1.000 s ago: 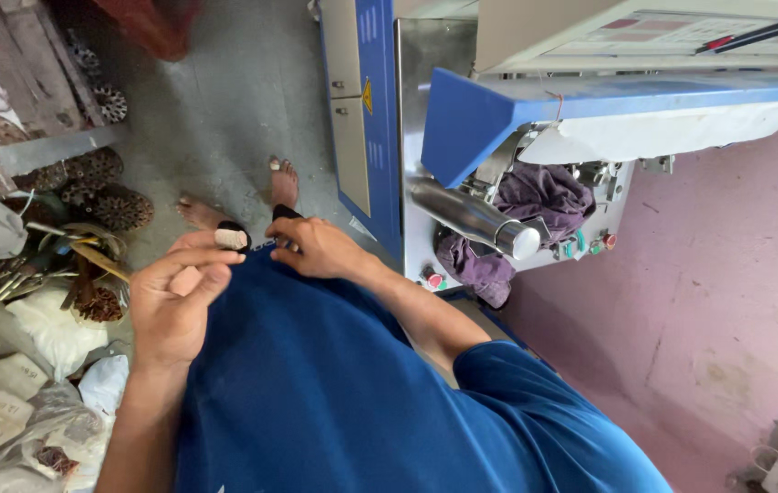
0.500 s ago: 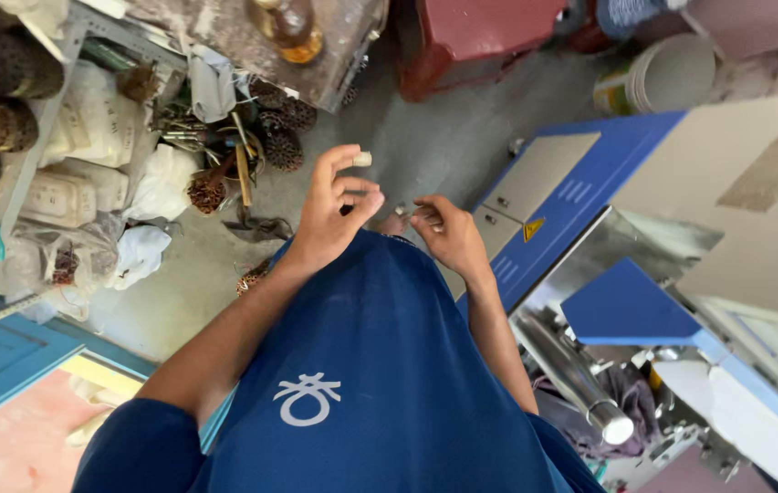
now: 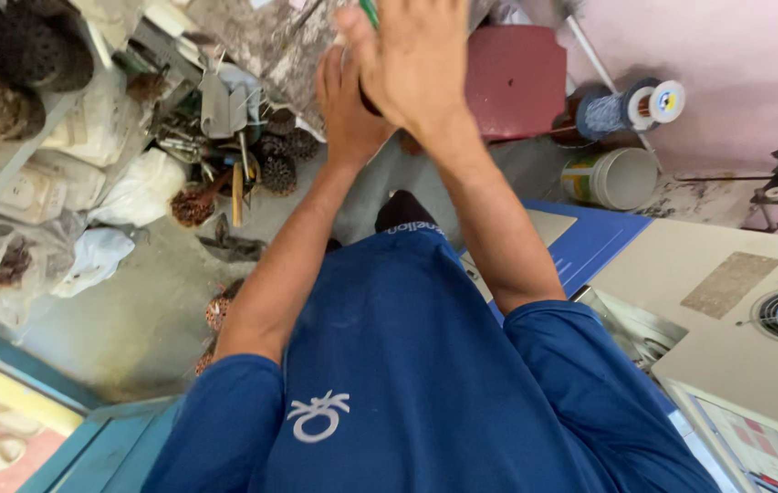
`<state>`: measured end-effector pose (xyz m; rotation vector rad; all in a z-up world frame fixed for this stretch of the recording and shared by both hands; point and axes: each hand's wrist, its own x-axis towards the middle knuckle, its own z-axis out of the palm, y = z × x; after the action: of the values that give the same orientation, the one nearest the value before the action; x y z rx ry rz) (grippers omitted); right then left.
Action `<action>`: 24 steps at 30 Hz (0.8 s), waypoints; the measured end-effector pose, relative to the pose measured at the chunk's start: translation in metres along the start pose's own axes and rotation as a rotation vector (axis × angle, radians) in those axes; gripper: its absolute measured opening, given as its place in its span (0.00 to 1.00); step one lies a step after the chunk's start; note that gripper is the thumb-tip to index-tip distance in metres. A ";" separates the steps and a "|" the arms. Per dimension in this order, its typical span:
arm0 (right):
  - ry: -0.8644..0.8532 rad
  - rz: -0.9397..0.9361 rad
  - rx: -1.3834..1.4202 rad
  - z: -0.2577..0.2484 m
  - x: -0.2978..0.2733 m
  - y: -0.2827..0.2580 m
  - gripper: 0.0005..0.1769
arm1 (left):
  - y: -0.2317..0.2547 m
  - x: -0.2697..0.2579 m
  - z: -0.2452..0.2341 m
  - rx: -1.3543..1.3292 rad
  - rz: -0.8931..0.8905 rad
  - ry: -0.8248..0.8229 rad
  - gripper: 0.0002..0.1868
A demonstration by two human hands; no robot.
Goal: The person applies a viscous substance from a jar onto a small cylindrical component using a screwdriver. They then wrap the component with white tape and place the jar back on the table.
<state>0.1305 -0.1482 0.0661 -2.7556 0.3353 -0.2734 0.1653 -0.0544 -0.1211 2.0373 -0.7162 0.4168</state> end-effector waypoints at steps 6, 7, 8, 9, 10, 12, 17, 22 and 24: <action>0.160 -0.367 0.164 0.067 0.028 0.043 0.32 | 0.009 0.006 -0.002 -0.016 -0.125 -0.105 0.50; 0.130 -0.314 0.420 0.074 0.031 0.062 0.30 | 0.011 0.007 -0.005 -0.052 -0.156 -0.089 0.51; 0.095 -0.256 0.674 0.079 0.036 0.083 0.28 | 0.015 0.007 -0.007 -0.060 -0.166 -0.099 0.50; 0.184 -0.148 0.662 0.082 0.045 0.106 0.21 | 0.019 0.009 -0.011 -0.063 -0.179 -0.110 0.48; 0.271 -0.038 0.647 0.082 0.056 0.133 0.15 | 0.022 0.012 -0.014 -0.066 -0.192 -0.120 0.47; 0.275 -0.055 0.383 0.087 0.082 0.187 0.19 | 0.029 0.010 -0.019 -0.100 -0.241 -0.141 0.47; 0.056 -0.173 0.081 0.126 0.110 0.274 0.39 | 0.028 0.016 -0.014 -0.095 -0.271 -0.148 0.47; -0.080 -0.166 0.135 0.124 0.111 0.288 0.33 | 0.025 0.010 -0.003 -0.097 -0.323 -0.076 0.44; -0.075 -0.192 0.175 0.097 0.114 0.276 0.32 | 0.026 0.009 0.002 -0.126 -0.330 -0.044 0.44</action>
<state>0.2070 -0.3983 -0.1067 -2.6184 0.0250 -0.2345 0.1562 -0.0704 -0.1003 2.0029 -0.4091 0.1332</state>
